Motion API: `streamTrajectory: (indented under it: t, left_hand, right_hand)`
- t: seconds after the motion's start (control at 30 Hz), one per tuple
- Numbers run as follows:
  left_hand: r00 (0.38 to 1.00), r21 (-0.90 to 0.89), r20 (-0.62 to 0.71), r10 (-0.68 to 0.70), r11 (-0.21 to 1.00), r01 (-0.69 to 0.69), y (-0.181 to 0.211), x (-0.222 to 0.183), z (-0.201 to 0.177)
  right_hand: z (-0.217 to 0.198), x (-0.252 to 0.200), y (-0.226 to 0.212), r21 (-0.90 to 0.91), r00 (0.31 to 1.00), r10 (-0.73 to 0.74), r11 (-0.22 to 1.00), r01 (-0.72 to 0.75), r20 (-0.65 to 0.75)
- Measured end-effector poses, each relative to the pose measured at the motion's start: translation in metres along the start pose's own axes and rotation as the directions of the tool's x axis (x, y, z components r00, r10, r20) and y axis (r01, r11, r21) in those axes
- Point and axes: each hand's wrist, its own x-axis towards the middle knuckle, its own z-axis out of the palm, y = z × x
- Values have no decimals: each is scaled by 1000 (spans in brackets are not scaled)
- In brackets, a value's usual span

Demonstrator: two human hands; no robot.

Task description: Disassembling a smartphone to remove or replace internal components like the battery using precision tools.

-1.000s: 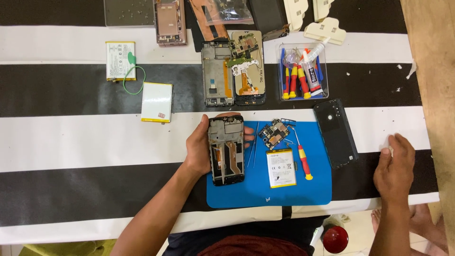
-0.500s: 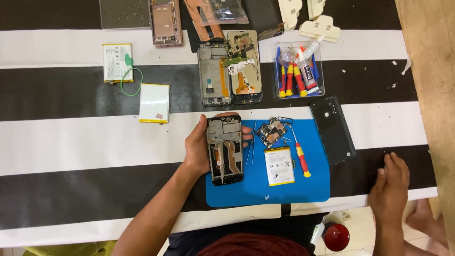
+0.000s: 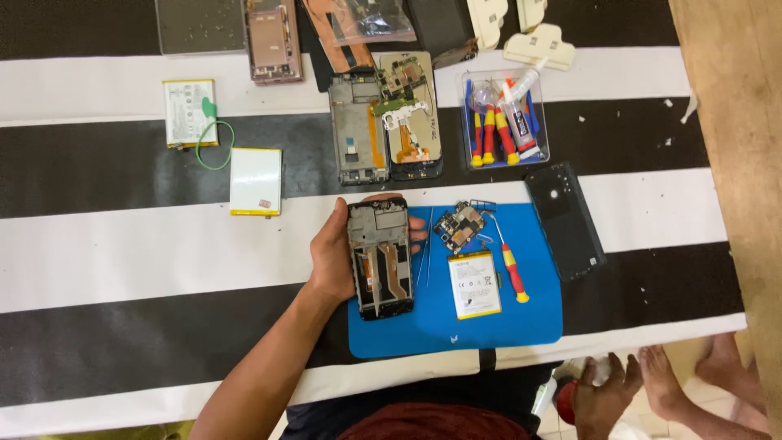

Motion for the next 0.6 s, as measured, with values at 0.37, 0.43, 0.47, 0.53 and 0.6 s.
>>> streamTrajectory:
  t: [0.37,0.43,0.47,0.53,0.6]
  left_hand:
    - [1000,-18,-11,8,1000,-8,1,-2,-1]
    - [1000,3,-28,5,1000,-5,2,-1,-1]
    - [1000,5,-27,11,1000,-10,2,-1,0]
    - [1000,8,-27,16,1000,-16,1,-2,-1]
    - [999,6,-6,33,999,-33,2,0,-2]
  right_hand:
    - [-76,208,-101,177,870,-342,889,422,-356]
    - [-71,250,-147,130,868,-459,864,486,-192]
    - [-69,266,-177,154,842,-534,828,539,-78]
    - [-64,288,-228,186,797,-603,787,588,33]
    - [-58,305,-274,211,790,-587,807,552,177]
